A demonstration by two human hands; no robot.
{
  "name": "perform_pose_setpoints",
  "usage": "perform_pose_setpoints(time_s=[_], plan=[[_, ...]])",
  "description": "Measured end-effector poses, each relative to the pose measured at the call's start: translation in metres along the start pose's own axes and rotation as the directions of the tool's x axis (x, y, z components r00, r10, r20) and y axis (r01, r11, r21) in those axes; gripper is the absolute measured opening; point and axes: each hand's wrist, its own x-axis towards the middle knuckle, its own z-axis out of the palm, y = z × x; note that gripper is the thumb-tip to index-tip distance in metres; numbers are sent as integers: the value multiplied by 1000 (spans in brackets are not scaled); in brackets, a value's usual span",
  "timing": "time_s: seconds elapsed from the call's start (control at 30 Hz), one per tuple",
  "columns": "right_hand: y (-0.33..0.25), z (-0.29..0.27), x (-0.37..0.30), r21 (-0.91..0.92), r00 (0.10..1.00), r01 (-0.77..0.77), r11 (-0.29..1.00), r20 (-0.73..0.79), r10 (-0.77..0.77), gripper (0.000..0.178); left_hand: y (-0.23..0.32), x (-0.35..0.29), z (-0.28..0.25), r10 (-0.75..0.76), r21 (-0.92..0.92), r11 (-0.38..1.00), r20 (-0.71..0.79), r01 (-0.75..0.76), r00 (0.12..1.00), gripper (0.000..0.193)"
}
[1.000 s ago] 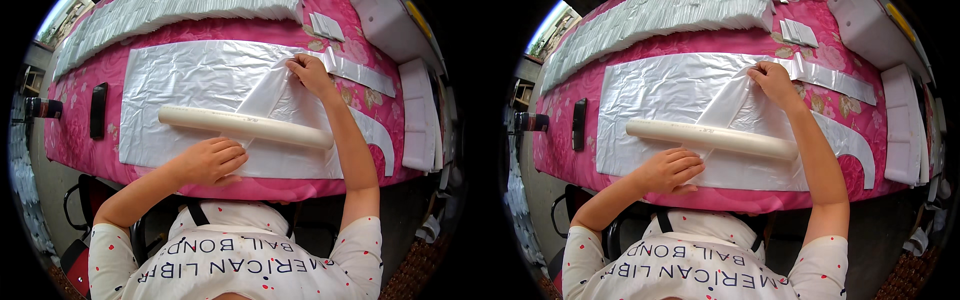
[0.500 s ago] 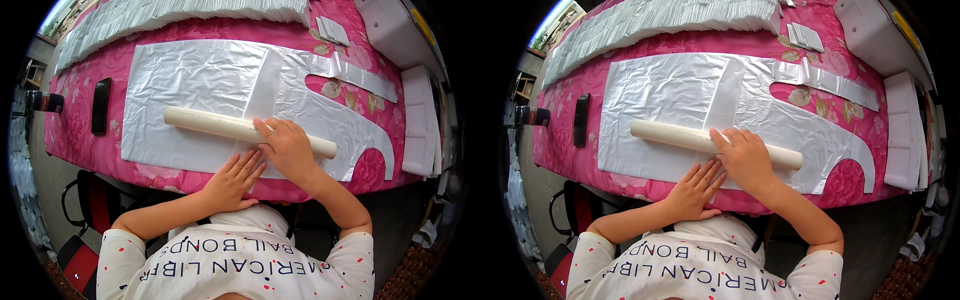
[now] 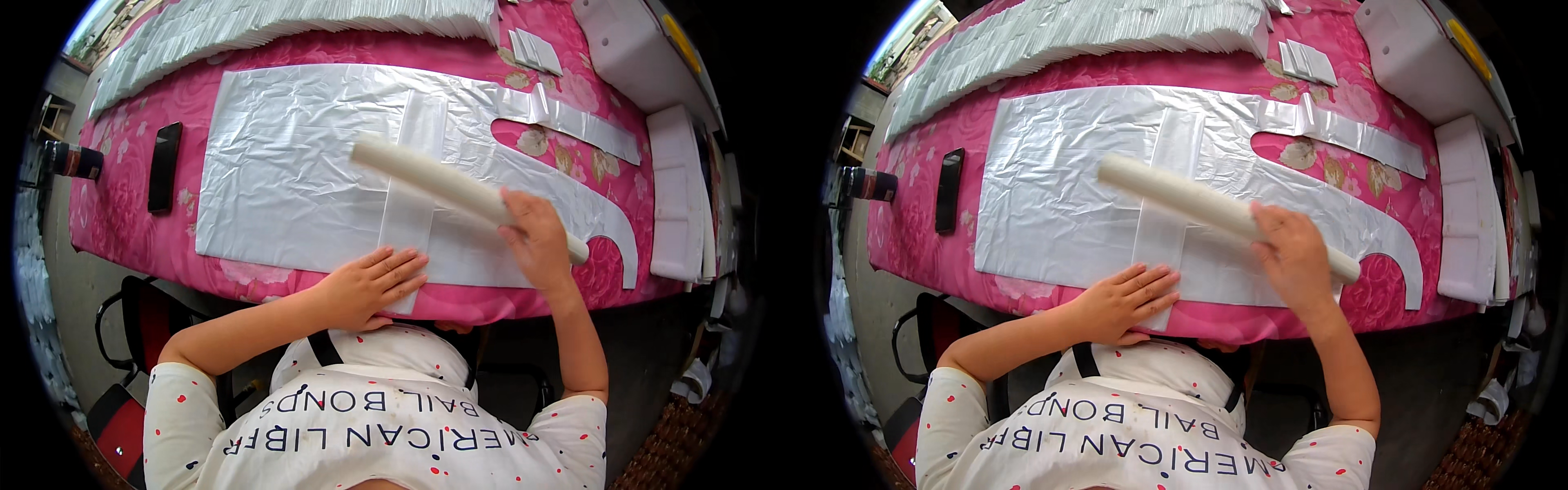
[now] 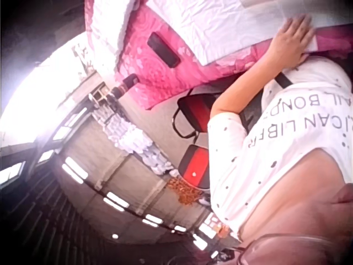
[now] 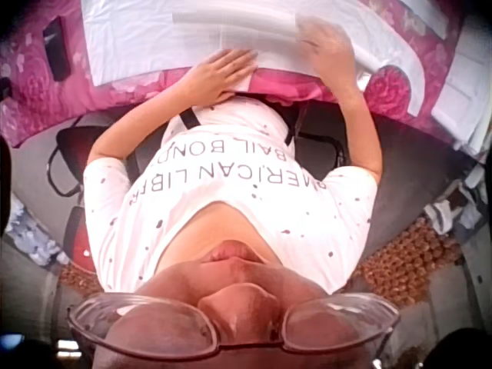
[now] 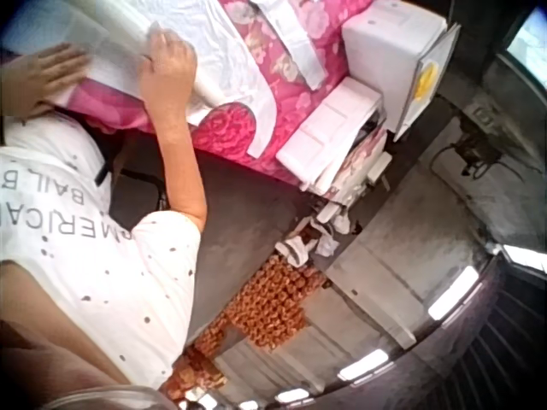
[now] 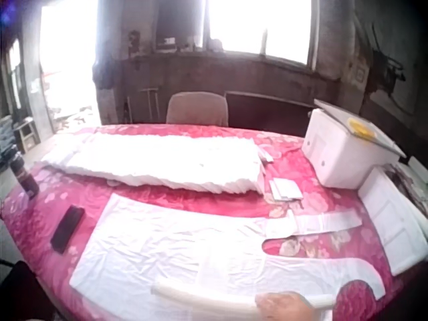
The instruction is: The person wraps small white rectangular items in clear plastic film on a pink floral tablecloth. They unroll film, place an item, fold the film around it, and set the wrapped unit aside, repeating the process.
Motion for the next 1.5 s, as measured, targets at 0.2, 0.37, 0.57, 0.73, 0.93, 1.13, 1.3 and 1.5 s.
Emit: perform_pose_setpoints(time_s=[0.2,0.37,0.57,0.73,0.93,1.13,1.3,1.5], plan=[[-34,30,4,16,969,232,973,81,-233,49,30,-1,20,-48,141,988,-86,60,995,52],[-7,52,66,-29,961,274,961,-42,-275,51,29,-4,22,-36,141,989,-82,47,996,51],[22,66,130,-165,958,225,960,-140,-249,47,18,-11,6,4,-44,999,-57,-7,998,55],[3,58,97,58,965,261,964,-28,-260,51,4,-15,2,-33,-137,990,-141,14,989,55],[-43,53,15,338,882,253,906,304,-360,51,-8,-16,7,65,-161,979,-329,-124,942,48],[-44,74,0,107,940,325,939,71,-334,35,-16,-1,-9,-124,-85,991,-356,100,926,60],[-39,68,13,238,965,247,939,32,-261,25,-16,7,-14,-265,-241,955,-430,174,863,61],[-45,55,50,419,775,-611,672,491,398,18,-19,18,-38,-715,-807,497,-171,320,678,54]])
